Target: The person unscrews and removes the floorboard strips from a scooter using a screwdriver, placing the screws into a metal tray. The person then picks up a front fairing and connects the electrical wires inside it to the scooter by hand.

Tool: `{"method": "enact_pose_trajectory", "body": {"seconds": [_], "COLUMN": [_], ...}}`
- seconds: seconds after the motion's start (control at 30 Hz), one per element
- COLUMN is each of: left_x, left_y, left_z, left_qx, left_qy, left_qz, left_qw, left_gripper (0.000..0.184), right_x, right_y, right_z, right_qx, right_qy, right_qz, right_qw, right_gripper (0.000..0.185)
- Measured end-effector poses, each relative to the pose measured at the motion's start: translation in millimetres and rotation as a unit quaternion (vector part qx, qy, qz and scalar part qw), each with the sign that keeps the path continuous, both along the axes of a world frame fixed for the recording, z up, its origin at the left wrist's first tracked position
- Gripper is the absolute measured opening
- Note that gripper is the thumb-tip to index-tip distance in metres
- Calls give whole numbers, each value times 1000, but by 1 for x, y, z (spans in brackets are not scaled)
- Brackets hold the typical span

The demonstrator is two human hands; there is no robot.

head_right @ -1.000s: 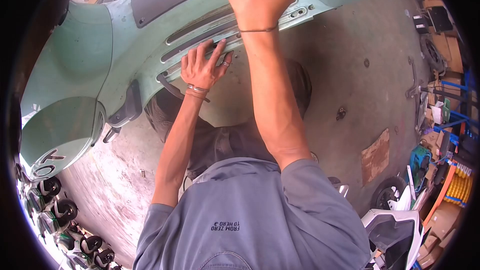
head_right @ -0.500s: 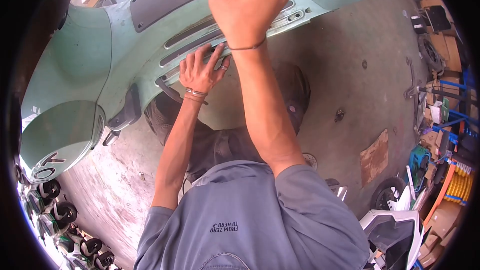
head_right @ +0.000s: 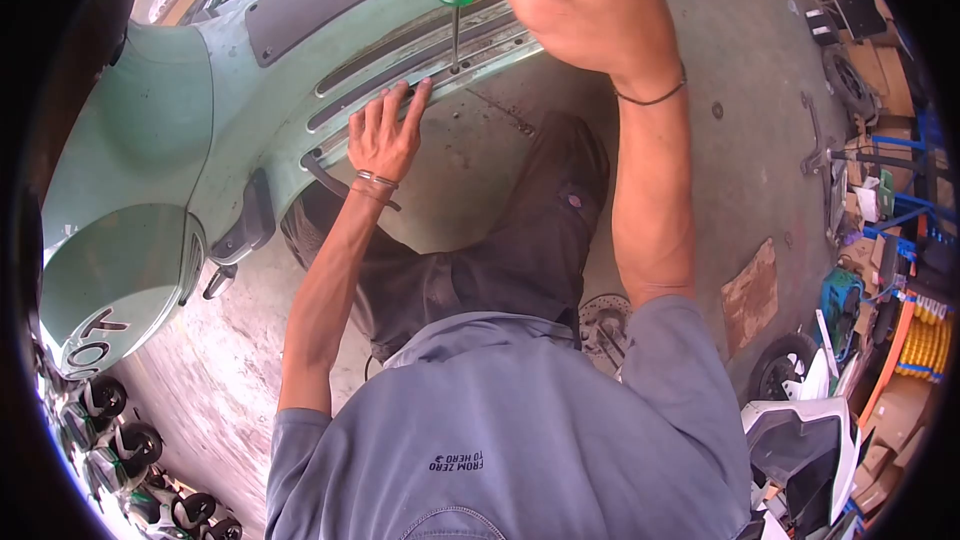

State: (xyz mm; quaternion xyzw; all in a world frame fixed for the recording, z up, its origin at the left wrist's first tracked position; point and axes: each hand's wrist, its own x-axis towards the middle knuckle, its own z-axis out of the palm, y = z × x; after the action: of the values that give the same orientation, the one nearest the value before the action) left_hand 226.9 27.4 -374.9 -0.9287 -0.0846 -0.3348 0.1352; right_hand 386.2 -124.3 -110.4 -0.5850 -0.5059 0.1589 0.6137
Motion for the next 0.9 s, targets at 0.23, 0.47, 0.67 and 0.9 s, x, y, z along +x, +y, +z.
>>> {"method": "enact_pose_trajectory", "body": {"seconds": [0.23, 0.47, 0.67, 0.9], "left_x": [4, -1, -1, 0], "left_y": [-3, -8, -10, -10], "left_z": [1, 3, 5, 3], "left_qx": [-32, -81, -70, -79], "left_qy": [-7, 26, 13, -5], "left_qz": [13, 8, 29, 31], "left_qw": [999, 996, 997, 996], "left_gripper": [61, 59, 69, 65], "right_x": [-15, -14, -2, 24], "right_y": [18, 13, 5, -31], "right_z": [-17, -20, -21, 14], "right_qx": [-19, 49, 42, 196], "right_qy": [-283, -232, -162, -107], "right_qz": [-306, -85, -177, -199], "right_qw": [909, 968, 970, 954], "right_gripper": [52, 59, 54, 52]}}
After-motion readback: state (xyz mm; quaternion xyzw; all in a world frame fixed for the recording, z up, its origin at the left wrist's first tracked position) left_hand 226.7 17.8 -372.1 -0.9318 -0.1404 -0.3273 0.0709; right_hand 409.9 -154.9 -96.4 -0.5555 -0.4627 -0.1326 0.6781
